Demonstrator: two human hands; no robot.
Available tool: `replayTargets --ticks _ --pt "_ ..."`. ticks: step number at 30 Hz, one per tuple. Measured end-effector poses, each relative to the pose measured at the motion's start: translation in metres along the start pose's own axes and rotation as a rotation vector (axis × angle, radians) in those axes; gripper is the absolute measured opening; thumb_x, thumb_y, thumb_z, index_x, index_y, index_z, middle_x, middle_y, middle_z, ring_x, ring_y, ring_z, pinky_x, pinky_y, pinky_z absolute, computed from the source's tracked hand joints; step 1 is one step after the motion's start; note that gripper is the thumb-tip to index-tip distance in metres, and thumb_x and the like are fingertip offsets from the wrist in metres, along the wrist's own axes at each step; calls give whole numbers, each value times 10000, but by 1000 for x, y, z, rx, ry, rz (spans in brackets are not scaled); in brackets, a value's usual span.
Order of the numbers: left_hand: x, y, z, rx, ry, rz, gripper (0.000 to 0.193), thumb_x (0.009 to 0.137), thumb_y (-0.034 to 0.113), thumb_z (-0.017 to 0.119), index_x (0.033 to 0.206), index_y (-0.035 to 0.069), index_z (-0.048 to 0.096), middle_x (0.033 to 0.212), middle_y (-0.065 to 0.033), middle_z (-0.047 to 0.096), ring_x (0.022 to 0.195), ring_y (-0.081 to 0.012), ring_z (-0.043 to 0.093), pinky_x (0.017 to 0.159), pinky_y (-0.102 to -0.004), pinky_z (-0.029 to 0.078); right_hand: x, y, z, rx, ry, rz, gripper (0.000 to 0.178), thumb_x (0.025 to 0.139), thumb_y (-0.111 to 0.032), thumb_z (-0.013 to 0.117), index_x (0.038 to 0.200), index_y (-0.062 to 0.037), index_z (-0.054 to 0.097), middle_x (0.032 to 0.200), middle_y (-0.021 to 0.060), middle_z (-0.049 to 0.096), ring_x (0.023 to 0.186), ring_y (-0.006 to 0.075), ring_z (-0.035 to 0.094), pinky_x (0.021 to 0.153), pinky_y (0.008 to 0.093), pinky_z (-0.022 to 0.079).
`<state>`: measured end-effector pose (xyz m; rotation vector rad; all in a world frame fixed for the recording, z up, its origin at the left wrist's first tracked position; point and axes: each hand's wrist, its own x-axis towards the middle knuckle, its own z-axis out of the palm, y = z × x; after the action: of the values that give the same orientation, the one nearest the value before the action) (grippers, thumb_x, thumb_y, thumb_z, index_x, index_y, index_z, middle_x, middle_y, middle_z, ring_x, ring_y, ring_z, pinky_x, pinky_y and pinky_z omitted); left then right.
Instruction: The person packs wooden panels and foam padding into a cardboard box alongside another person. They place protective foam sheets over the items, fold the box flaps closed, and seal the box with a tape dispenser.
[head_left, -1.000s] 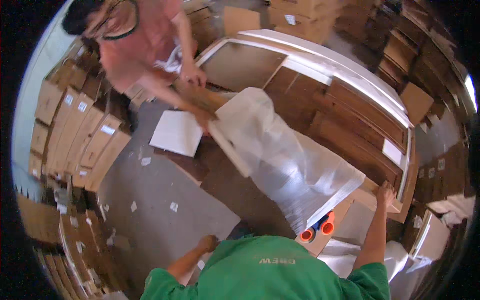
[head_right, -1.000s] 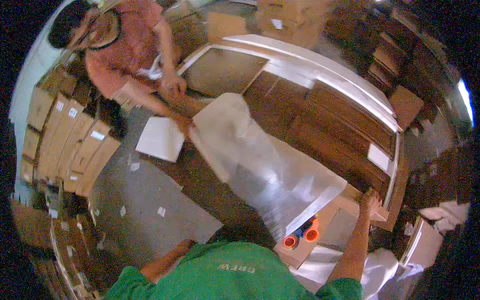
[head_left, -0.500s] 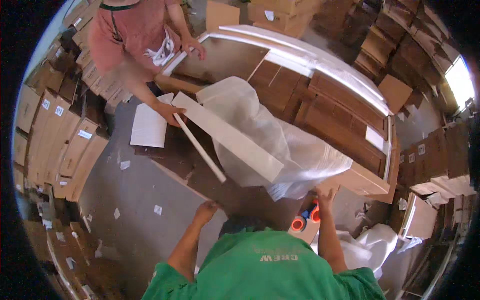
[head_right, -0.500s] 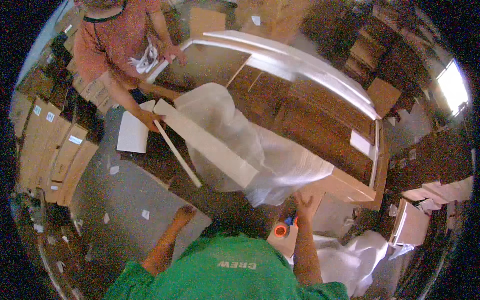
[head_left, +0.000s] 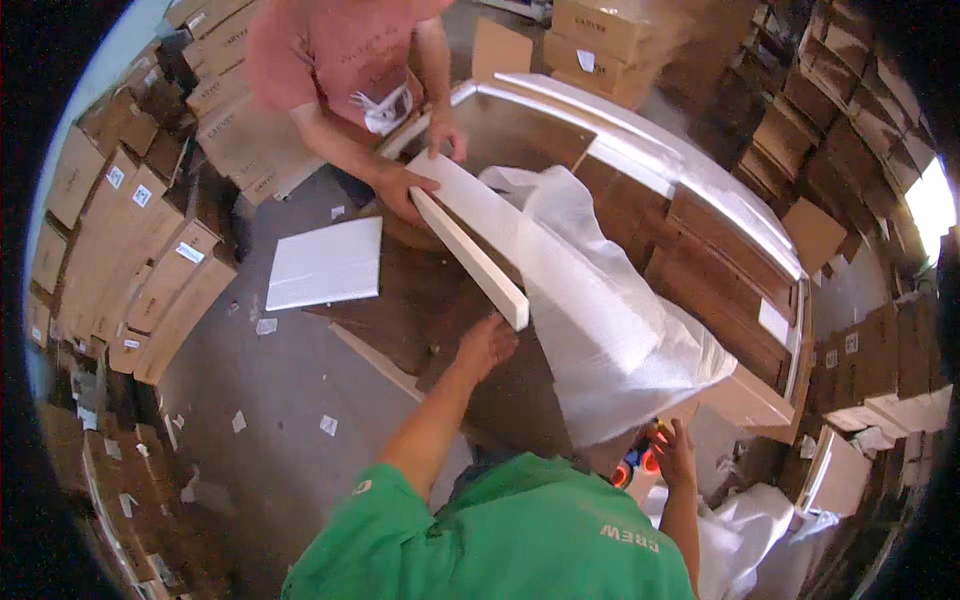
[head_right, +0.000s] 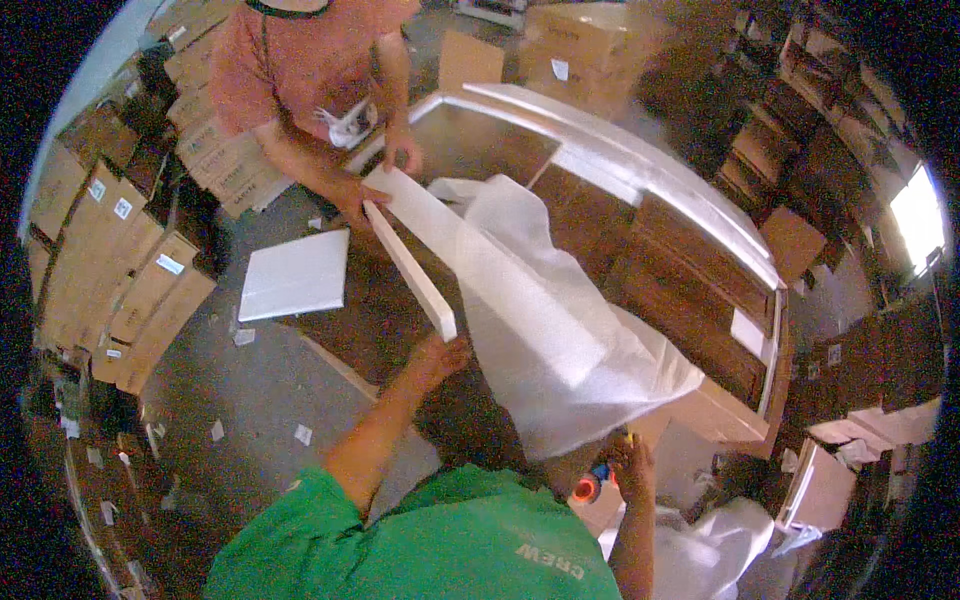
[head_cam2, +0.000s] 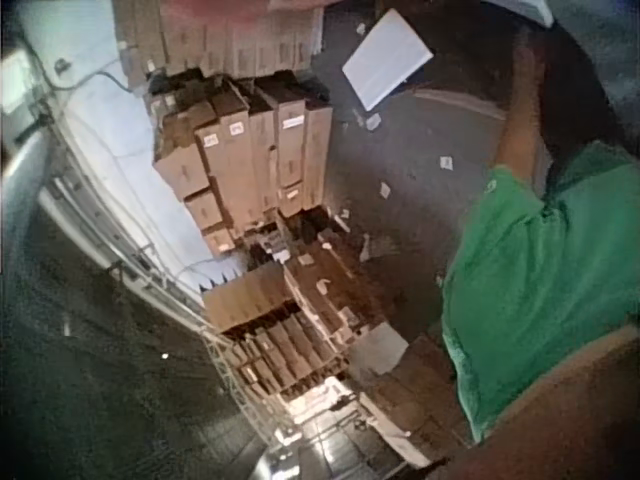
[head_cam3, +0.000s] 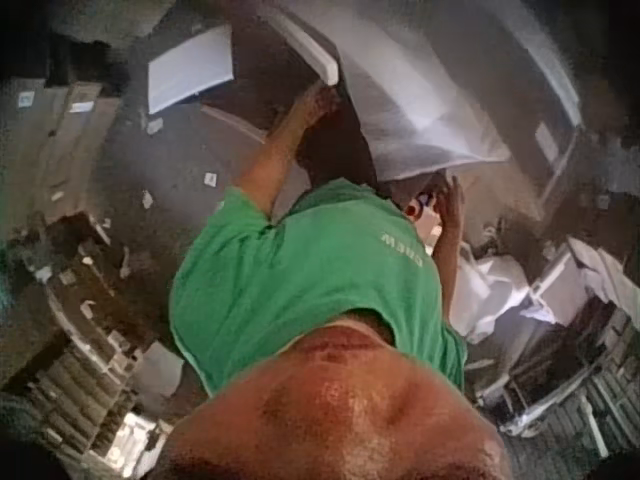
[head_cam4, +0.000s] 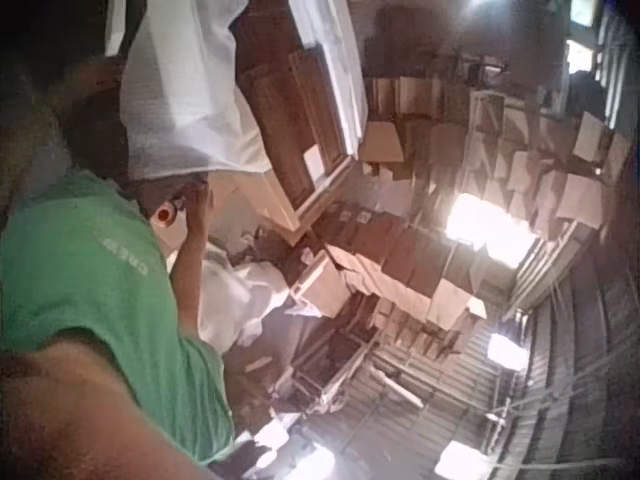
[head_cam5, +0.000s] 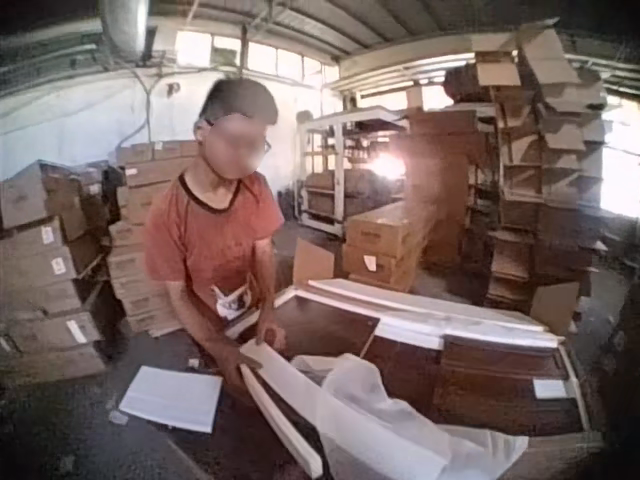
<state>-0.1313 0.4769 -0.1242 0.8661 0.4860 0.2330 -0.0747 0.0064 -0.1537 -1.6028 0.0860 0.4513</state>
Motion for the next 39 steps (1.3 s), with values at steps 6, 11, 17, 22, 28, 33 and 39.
replayTargets --ticks 6,11,17,22,28,33,39 --pt "42 43 -124 1494 27 279 319 811 215 515 1023 -19 471 779 -143 553 679 -261 560 705 -391 475 -21 -41 13 246 -6 243 395 844 -317 545 1139 -89 420 1023 133 528 848 260 568 645 355 476" --pt "63 146 -105 1080 207 -222 517 797 353 562 1188 41 431 1071 -168 539 934 -238 540 778 -374 458 -1 -69 17 280 156 67 613 824 -489 497 1299 -154 304 1241 139 400 1023 291 492 833 422 415" --pt "9 87 39 259 -386 -157 488 888 288 446 1322 145 277 1195 -119 480 1036 -264 521 842 -423 439 48 -198 110 776 -79 38 659 813 -568 438 1337 -234 217 1312 202 278 1134 394 377 920 481 337" --pt "3 66 144 191 -473 -108 527 877 238 471 1331 116 233 1142 -100 481 1032 -256 520 861 -393 435 119 -261 136 865 -124 44 407 841 -381 506 1068 -45 472 1010 161 514 873 254 528 724 373 450" --pt "10 90 173 499 -274 275 426 817 107 583 1215 51 441 1020 -79 563 917 -184 552 806 -251 419 158 -253 107 219 -152 -346 90 801 -131 504 754 -55 496 591 37 466 522 154 464 501 272 404" --pt "-54 123 194 960 -273 878 231 788 140 596 1002 52 586 1074 -114 554 975 -229 549 838 -332 443 44 -103 17 -1258 -900 224 197 584 -127 657 753 -26 644 648 58 619 575 134 561 567 323 469" --pt "-74 82 284 1182 -847 1216 268 724 180 640 969 73 614 1173 -141 488 1123 -305 437 957 -411 332 -24 36 -82 -1331 -62 305 319 660 -147 564 953 -32 615 923 201 611 805 307 621 715 404 490"
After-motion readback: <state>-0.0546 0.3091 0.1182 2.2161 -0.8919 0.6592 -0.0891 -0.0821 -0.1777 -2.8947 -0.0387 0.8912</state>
